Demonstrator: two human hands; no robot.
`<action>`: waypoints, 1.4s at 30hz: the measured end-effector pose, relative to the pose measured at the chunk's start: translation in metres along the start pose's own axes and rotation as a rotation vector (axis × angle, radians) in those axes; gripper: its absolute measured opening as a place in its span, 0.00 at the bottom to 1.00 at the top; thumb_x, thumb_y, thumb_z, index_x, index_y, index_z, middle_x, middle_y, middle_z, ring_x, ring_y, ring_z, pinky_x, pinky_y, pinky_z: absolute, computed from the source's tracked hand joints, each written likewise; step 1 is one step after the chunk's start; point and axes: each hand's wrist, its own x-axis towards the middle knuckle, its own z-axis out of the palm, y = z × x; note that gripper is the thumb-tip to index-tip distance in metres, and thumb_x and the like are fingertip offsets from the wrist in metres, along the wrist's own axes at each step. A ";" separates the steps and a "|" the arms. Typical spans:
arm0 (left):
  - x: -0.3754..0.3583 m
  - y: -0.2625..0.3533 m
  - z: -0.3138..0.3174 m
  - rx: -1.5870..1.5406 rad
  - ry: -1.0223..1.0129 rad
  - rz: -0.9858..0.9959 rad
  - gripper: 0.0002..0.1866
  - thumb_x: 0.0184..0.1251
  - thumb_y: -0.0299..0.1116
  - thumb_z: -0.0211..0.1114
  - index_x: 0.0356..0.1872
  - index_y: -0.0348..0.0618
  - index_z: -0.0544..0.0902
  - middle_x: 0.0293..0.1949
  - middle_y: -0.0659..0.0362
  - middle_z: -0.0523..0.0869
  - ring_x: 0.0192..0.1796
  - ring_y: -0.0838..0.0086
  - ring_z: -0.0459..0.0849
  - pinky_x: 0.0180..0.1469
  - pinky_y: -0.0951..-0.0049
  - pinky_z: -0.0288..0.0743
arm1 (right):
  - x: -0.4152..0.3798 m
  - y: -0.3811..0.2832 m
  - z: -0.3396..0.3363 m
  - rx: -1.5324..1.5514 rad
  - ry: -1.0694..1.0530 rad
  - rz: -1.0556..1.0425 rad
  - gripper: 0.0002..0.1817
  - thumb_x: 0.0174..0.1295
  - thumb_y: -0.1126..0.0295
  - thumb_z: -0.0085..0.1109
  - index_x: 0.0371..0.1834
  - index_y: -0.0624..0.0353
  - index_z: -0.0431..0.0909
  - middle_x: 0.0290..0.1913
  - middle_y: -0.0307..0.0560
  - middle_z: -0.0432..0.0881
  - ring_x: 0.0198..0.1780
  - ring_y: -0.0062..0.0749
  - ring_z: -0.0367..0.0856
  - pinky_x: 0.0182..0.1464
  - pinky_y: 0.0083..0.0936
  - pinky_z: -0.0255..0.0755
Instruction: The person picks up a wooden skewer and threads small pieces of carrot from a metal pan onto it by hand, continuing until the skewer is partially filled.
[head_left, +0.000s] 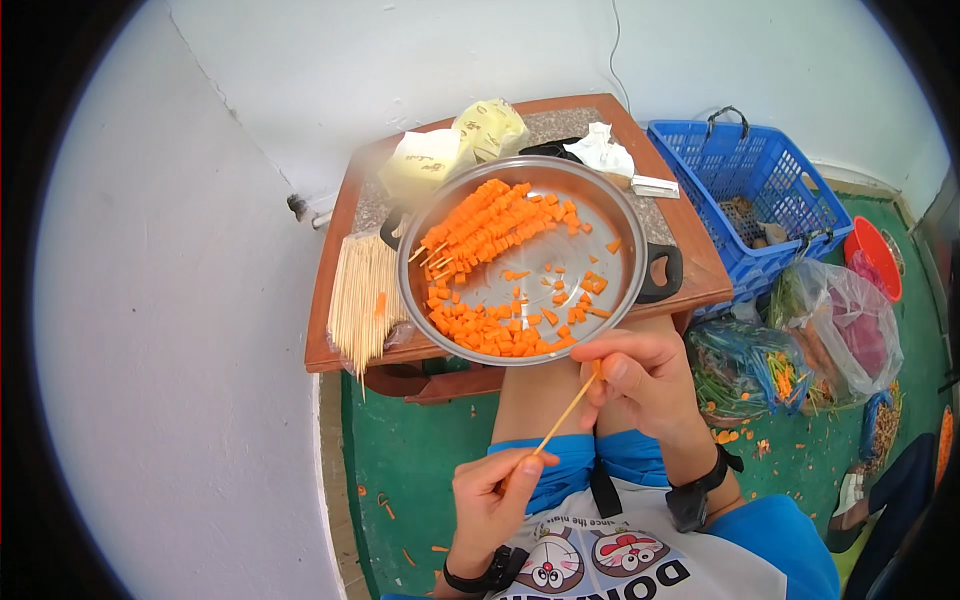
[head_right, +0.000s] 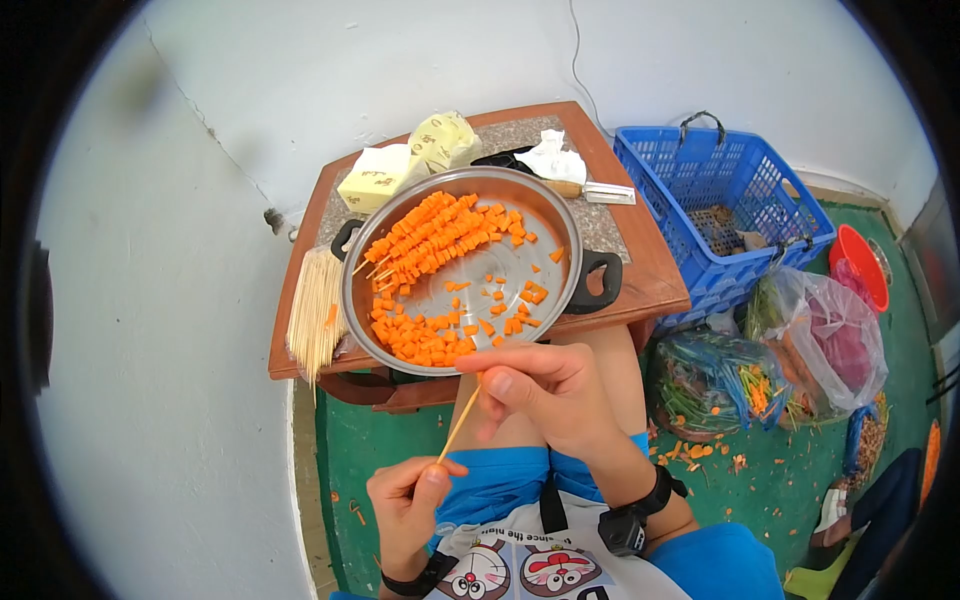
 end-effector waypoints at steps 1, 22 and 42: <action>0.000 0.000 0.000 -0.001 0.000 0.001 0.08 0.55 0.27 0.54 0.27 0.33 0.79 0.13 0.64 0.72 0.14 0.90 0.60 0.15 0.87 0.48 | 0.000 -0.001 -0.001 -0.001 -0.001 -0.001 0.12 0.55 0.74 0.48 0.40 0.71 0.71 0.26 0.45 0.73 0.24 0.22 0.72 0.26 0.21 0.75; -0.001 -0.005 0.002 -0.139 -0.028 -0.042 0.09 0.56 0.28 0.54 0.25 0.32 0.79 0.10 0.65 0.69 0.14 0.89 0.60 0.14 0.87 0.49 | -0.001 0.004 -0.001 0.289 -0.099 0.022 0.11 0.54 0.76 0.47 0.38 0.72 0.69 0.22 0.49 0.75 0.21 0.29 0.76 0.21 0.21 0.75; -0.002 -0.007 0.001 -0.110 -0.002 -0.056 0.07 0.55 0.26 0.54 0.25 0.32 0.79 0.11 0.66 0.69 0.14 0.91 0.59 0.14 0.88 0.47 | 0.001 -0.006 -0.005 0.248 0.065 0.107 0.09 0.56 0.75 0.44 0.37 0.70 0.68 0.25 0.46 0.73 0.27 0.22 0.75 0.24 0.22 0.77</action>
